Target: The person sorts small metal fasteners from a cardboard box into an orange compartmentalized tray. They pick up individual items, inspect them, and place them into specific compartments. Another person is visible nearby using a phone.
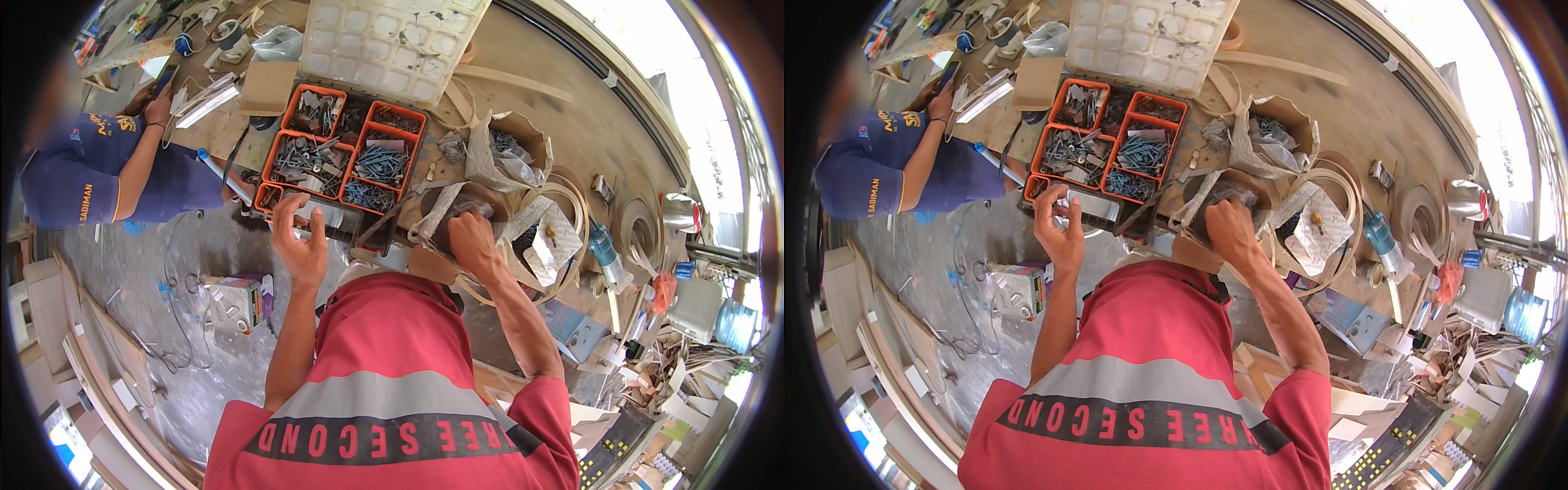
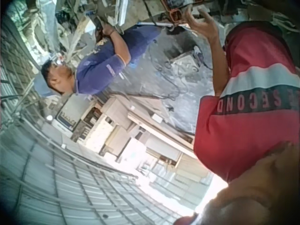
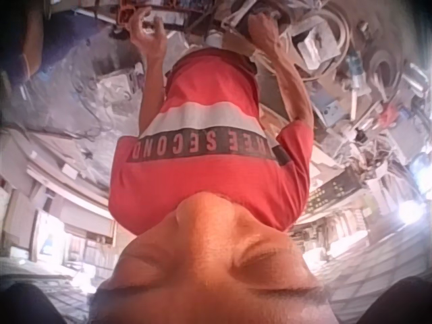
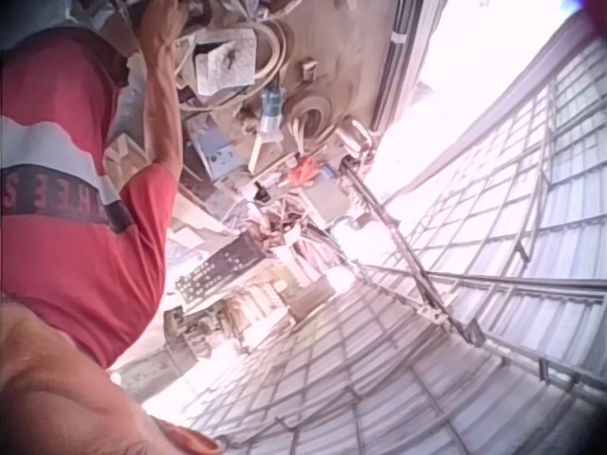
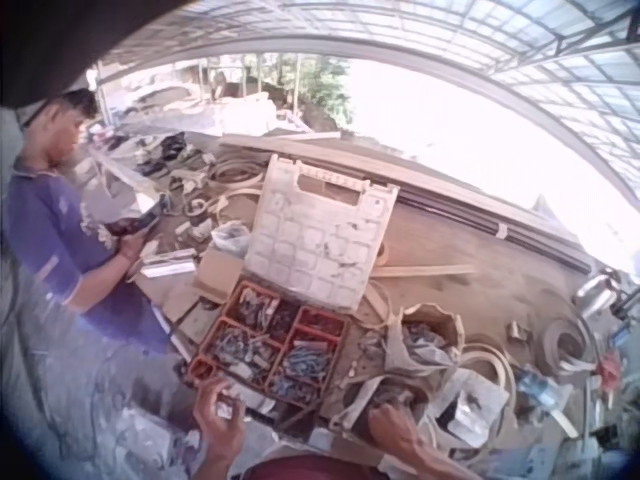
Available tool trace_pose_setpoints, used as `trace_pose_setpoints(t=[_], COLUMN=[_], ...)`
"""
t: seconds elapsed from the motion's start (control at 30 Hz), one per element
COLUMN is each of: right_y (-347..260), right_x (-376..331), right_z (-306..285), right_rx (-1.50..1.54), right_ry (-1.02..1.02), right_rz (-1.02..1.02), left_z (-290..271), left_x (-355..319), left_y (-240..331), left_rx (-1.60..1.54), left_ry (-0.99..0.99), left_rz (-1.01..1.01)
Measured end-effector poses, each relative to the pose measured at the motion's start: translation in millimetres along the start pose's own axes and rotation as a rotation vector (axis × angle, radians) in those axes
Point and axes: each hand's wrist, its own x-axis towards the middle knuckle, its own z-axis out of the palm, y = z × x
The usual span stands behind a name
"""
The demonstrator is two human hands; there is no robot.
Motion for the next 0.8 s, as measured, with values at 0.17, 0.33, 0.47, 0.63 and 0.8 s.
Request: trace_pose_setpoints(t=[0.17,0.33,0.47,0.63,0.8], right_y=[-3.9,1.3,-0.1,-18.7,-33.3], right_x=[-0.2,3.0,-14.5,-28.6,-31.9], right_z=[2.7,7.3,9.9,1.5,3.7], right_rx=[-0.031,0.047,0.123,0.435,0.632], right_ry=[-0.007,-0.036,0.303,0.498,0.609], right_rz=[0.035,0.102,0.081,0.313,0.564], left_z=[1.4,-2.8,-6.0,-4.8,2.6], left_x=[6.6,6.8,8.3,10.8,19.7], left_y=[0.2,-8.5,-13.6,-12.7,0.7], left_rx=[-0.012,-0.029,-0.029,-0.061,-0.177], left_ry=[-0.022,-0.022,-0.006,-0.020,-0.063], left_rz=[0.005,-0.015,-0.058,-0.082,-0.123])
